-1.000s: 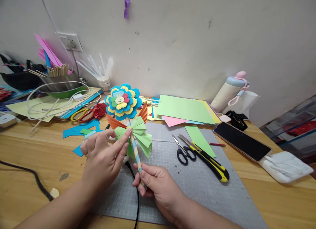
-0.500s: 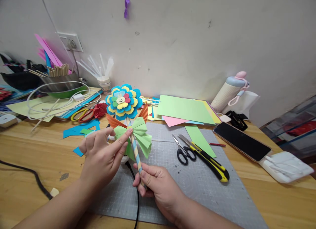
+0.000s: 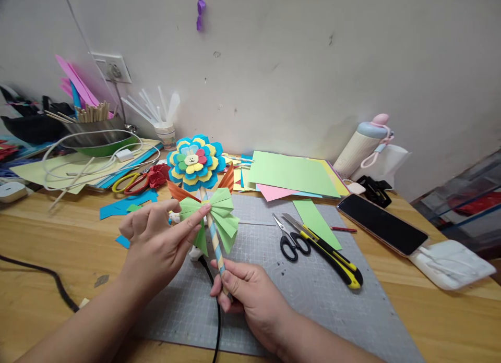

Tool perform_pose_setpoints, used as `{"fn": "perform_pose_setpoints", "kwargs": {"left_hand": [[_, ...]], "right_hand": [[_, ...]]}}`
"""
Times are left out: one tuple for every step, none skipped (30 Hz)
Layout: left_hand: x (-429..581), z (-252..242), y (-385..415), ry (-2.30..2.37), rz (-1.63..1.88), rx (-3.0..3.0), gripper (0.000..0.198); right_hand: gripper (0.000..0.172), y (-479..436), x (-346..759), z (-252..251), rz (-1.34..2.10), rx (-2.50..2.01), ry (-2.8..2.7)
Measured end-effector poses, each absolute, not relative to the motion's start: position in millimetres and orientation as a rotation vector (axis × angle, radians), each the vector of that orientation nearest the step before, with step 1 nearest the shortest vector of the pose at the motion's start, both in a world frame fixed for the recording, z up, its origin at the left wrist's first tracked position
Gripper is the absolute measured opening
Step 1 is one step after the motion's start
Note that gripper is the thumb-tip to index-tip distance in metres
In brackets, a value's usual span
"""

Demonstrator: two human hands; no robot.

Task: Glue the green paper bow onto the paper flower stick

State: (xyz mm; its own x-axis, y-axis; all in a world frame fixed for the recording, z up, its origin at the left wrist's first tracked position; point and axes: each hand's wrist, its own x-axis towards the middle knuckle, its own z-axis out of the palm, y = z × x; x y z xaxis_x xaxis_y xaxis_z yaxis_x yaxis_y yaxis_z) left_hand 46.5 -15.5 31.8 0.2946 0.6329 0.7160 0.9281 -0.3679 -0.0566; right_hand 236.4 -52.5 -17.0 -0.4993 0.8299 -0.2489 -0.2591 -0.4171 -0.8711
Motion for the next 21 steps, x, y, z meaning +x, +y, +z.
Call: {"fn": "perform_pose_setpoints", "kwargs": {"left_hand": [[46.2,31.9,-15.3,-1.389,-0.843,-2.105,0.034],[46.0,31.9,-14.9,-1.39,-0.846,-2.11,0.034],[45.9,31.7,-14.5,-1.394,-0.846,-2.116,0.035],[45.8,31.5,-14.0,-1.395,-0.848,-2.121,0.035],[45.7,31.3,-13.5,-1.396,-0.851,-2.122,0.035],[45.6,31.0,-13.1,-1.399,-0.857,-2.127,0.035],[45.4,30.6,-12.8,-1.399,-0.868,-2.139,0.036],[45.3,30.2,-12.7,-1.395,-0.887,-2.162,0.036],[45.2,29.7,-12.7,-1.385,-0.923,-2.187,0.038],[45.2,29.2,-12.8,-1.377,-0.982,-2.204,0.04],[45.4,28.6,-13.0,-1.376,-1.068,-2.211,0.043],[45.9,28.0,-13.1,-1.396,-1.185,-2.203,0.045],[46.6,27.5,-13.2,-1.439,-1.331,-2.175,0.046],[47.6,27.1,-13.2,-1.503,-1.501,-2.132,0.045],[48.8,26.9,-13.0,-1.578,-1.689,-2.084,0.043],[50.1,27.0,-12.7,-1.656,-1.884,-2.039,0.039],[51.6,27.5,-12.4,-1.739,-2.074,-2.001,0.034],[53.0,28.2,-12.1,-1.828,-2.243,-1.976,0.029],[54.3,29.1,-11.7,-1.918,-2.387,-1.964,0.025],[55.4,30.1,-11.4,-2.012,-2.5,-1.961,0.024],[56.2,31.0,-11.1,-2.094,-2.584,-1.961,0.025]], "right_hand": [[0.033,-52.3,236.2,-17.0,1.977,-0.909,-1.047],[0.033,-52.2,235.9,-16.9,1.977,-0.909,-1.044],[0.033,-52.1,235.6,-16.7,1.979,-0.908,-1.039],[0.033,-52.1,235.3,-16.5,1.979,-0.908,-1.032],[0.032,-52.2,235.0,-16.3,1.977,-0.905,-1.02],[0.03,-52.3,234.7,-16.2,1.976,-0.902,-1.002],[0.029,-52.4,234.4,-16.2,1.978,-0.897,-0.982],[0.028,-52.5,234.3,-16.3,1.978,-0.889,-0.963],[0.028,-52.6,234.2,-16.6,1.98,-0.881,-0.945],[0.028,-52.7,234.2,-17.1,1.983,-0.87,-0.932],[0.028,-52.9,234.3,-17.7,1.987,-0.861,-0.921],[0.029,-53.0,234.5,-18.4,1.99,-0.855,-0.912],[0.029,-53.1,234.7,-19.0,1.991,-0.852,-0.902],[0.029,-53.1,234.9,-19.6,1.99,-0.853,-0.89],[0.029,-53.2,235.0,-20.1,1.99,-0.857,-0.878],[0.028,-53.2,235.1,-20.5,1.988,-0.861,-0.866],[0.028,-53.1,235.0,-20.8,1.986,-0.865,-0.853],[0.028,-52.9,234.8,-20.9,1.984,-0.867,-0.841],[0.028,-52.7,234.5,-20.8,1.984,-0.87,-0.83],[0.029,-52.4,234.0,-20.6,1.984,-0.873,-0.821],[0.029,-52.1,233.5,-20.2,1.984,-0.875,-0.813]]}}
